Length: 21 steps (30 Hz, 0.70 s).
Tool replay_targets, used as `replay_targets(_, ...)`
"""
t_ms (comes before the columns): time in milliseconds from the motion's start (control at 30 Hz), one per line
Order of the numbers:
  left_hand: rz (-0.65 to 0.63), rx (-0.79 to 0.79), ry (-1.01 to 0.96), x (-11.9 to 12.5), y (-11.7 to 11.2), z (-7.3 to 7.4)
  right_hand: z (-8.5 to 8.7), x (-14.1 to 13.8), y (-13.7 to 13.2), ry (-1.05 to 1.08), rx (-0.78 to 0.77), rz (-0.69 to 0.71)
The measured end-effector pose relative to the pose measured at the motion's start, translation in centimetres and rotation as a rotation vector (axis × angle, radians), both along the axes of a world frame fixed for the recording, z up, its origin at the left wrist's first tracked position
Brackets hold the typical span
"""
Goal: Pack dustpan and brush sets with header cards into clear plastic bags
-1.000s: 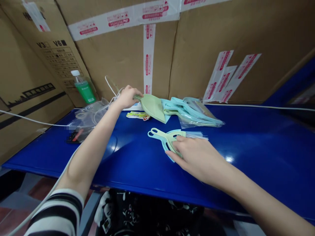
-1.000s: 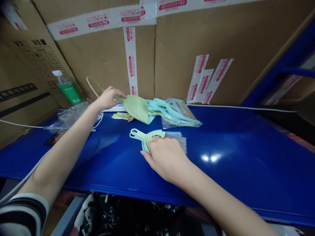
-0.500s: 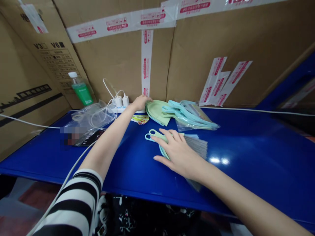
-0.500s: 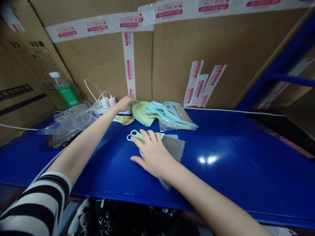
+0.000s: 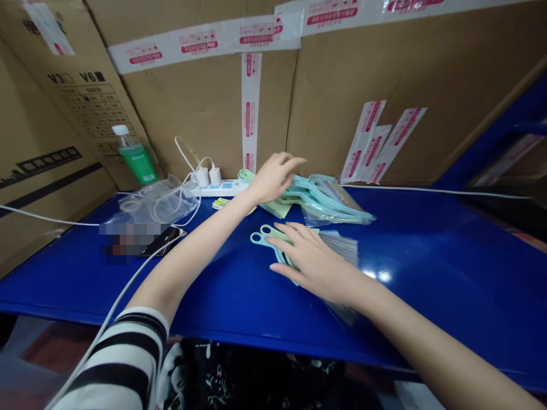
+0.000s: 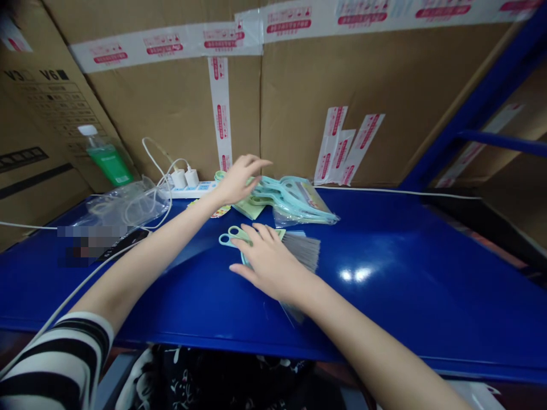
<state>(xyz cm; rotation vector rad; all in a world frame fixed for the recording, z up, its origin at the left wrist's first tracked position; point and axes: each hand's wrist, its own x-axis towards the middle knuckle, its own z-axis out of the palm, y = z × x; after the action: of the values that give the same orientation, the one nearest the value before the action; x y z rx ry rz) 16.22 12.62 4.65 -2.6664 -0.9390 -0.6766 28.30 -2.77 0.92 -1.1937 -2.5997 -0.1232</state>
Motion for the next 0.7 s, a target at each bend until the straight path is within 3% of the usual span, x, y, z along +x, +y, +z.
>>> replay_targets(33, -0.066, 0.018, 0.081, 1.0, -0.3, 0.0, 0.5, 0.3, 0.2, 0.061, 0.015, 0.011)
replay_targets(100, -0.057, 0.057, 0.235, 2.8, -0.7, -0.2, 1.5, 1.4, 1.0, 0.195, 0.056, -0.034)
replay_targets(200, 0.024, 0.053, 0.367, 4.4, -0.7, -0.6, 2.2, 4.1, 2.7, 0.250, 0.254, -0.343)
replay_targets(300, 0.037, 0.055, 0.361, 4.3, -0.9, -0.8, 1.7, 6.8, 4.2, 0.136, 0.383, -0.545)
replay_targets(400, 0.049, 0.078, 0.332, 2.7, -2.1, -0.3, 1.3, 8.0, 4.7, 0.108, 0.394, -0.622)
replay_targets(500, 0.086, 0.120, 0.283, 0.0, -4.0, 0.2, 1.9, 7.6, 4.2, 0.149, 0.286, -0.635)
replay_targets(567, 0.130, 0.121, 0.276, -2.0, -5.4, 0.2, 2.6, 6.8, 3.7, 0.195, 0.131, -0.601)
replay_targets(700, 0.202, 0.074, 0.269, -6.4, -8.4, -0.6, 3.5, 5.2, 2.8, 0.236, -0.169, -0.368)
